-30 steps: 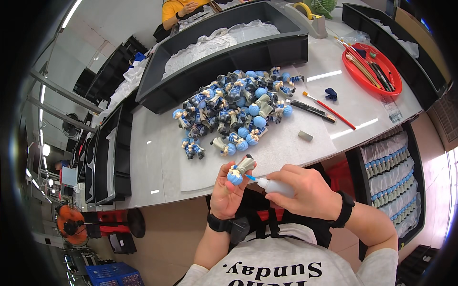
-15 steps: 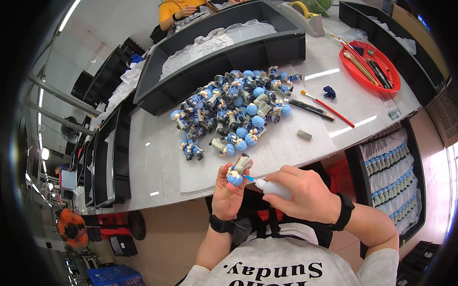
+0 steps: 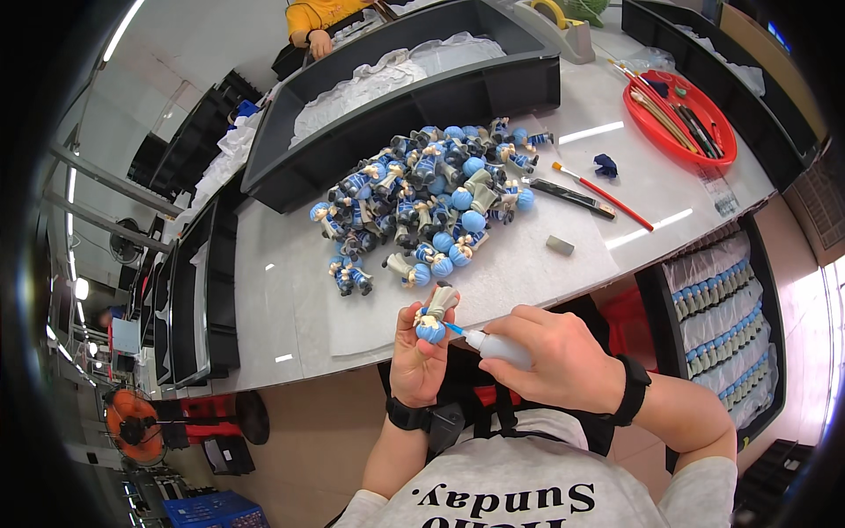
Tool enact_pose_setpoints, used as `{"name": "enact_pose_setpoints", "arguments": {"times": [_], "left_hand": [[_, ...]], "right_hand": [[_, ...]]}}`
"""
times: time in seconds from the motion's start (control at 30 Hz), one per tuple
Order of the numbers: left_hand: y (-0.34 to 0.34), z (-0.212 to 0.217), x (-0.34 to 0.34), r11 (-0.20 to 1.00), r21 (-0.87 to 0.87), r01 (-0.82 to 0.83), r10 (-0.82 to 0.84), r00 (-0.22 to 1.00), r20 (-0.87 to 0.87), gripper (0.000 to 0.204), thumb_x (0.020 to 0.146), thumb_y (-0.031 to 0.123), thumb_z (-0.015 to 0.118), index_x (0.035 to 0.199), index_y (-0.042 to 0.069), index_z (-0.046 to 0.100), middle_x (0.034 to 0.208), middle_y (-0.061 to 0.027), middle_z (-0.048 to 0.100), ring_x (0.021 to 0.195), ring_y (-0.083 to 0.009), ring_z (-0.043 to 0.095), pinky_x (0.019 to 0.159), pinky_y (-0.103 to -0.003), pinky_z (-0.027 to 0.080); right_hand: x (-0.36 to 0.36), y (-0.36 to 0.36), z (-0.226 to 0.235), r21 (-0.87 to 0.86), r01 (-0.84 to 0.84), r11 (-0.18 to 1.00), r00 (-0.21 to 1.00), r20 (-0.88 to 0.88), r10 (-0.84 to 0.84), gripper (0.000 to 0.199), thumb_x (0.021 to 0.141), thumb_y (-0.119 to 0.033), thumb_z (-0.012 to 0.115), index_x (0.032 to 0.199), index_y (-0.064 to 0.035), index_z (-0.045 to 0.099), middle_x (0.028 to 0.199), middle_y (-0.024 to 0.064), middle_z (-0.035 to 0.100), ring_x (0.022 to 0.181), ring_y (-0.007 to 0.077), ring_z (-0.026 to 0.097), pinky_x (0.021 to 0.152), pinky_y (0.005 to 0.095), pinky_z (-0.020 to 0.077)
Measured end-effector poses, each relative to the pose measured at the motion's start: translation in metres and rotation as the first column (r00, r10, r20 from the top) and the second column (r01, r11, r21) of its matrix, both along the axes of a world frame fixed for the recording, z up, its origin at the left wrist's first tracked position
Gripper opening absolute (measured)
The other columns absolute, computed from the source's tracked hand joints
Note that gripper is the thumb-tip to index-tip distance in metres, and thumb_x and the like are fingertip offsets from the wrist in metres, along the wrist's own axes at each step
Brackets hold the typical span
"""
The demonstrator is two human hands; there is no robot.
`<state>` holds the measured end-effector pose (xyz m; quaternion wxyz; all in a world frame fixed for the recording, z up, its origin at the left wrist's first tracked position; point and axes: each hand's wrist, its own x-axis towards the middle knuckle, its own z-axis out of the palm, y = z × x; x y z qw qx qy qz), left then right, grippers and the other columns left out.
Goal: The person assembles small blue and white figurines by hand, picking them from a pile on a table and placing them into a black tray. They use a small red tool to adjust parts of the figurines. The person also handles white tissue paper, placing it into the tray to cover the figurines.
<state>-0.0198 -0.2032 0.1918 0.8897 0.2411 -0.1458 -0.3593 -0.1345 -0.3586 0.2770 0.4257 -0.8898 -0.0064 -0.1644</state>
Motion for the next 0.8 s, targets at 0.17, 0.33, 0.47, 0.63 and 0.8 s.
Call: {"name": "enact_pose_setpoints", "arguments": {"times": [0.17,0.33,0.47,0.63,0.8], "left_hand": [[0.000,0.000,-0.001,1.000,-0.001,-0.018,0.018,1.000,-0.007,0.048,0.066,0.004,0.070,0.110,0.011,0.051,0.130,-0.0154,0.036,0.119,-0.0299,0.037,0.101,-0.037,0.032],[-0.002,-0.001,-0.001,1.000,-0.005,-0.029,0.029,1.000,0.003,0.048,0.066,0.004,0.070,0.110,0.011,0.051,0.130,-0.0149,0.036,0.119,-0.0296,0.037,0.101,-0.037,0.031],[-0.003,-0.002,-0.002,1.000,-0.001,-0.024,0.024,1.000,-0.001,0.048,0.066,0.004,0.070,0.110,0.012,0.051,0.130,-0.0145,0.035,0.119,-0.0292,0.037,0.101,-0.036,0.031],[-0.002,-0.002,-0.001,0.999,-0.048,0.000,0.000,1.000,0.003,0.045,0.069,0.002,0.066,0.111,0.012,0.050,0.130,-0.0140,0.035,0.121,-0.0286,0.034,0.104,-0.035,0.029],[-0.002,-0.002,-0.002,0.999,-0.051,-0.005,0.005,1.000,0.000,0.045,0.070,0.001,0.065,0.112,0.011,0.050,0.131,-0.0141,0.035,0.120,-0.0290,0.034,0.103,-0.035,0.030]], "right_hand": [[0.000,0.001,0.001,0.003,0.007,1.000,1.000,-0.014,-0.007,0.028,0.067,-0.016,0.068,0.088,-0.0008,0.058,0.072,0.0115,0.056,0.058,0.0268,0.058,0.051,0.0323,0.0474],[0.000,0.006,0.006,0.022,0.038,0.999,0.999,-0.037,-0.037,0.025,0.067,-0.015,0.066,0.086,-0.0007,0.059,0.071,0.0122,0.056,0.056,0.0277,0.057,0.050,0.0337,0.0465],[0.001,0.007,0.014,-0.004,0.030,1.000,0.997,-0.077,-0.030,0.023,0.067,-0.015,0.064,0.083,0.0005,0.059,0.068,0.0135,0.056,0.057,0.0293,0.057,0.052,0.0354,0.0460],[0.007,0.005,0.026,-0.054,-0.009,0.999,0.991,-0.135,0.001,0.023,0.067,-0.017,0.061,0.079,0.0023,0.059,0.067,0.0148,0.055,0.058,0.0308,0.056,0.053,0.0370,0.0455],[0.008,0.004,0.027,-0.077,-0.030,0.997,0.988,-0.155,0.017,0.023,0.068,-0.017,0.061,0.079,0.0029,0.059,0.068,0.0157,0.056,0.060,0.0315,0.056,0.054,0.0377,0.0453]]}}
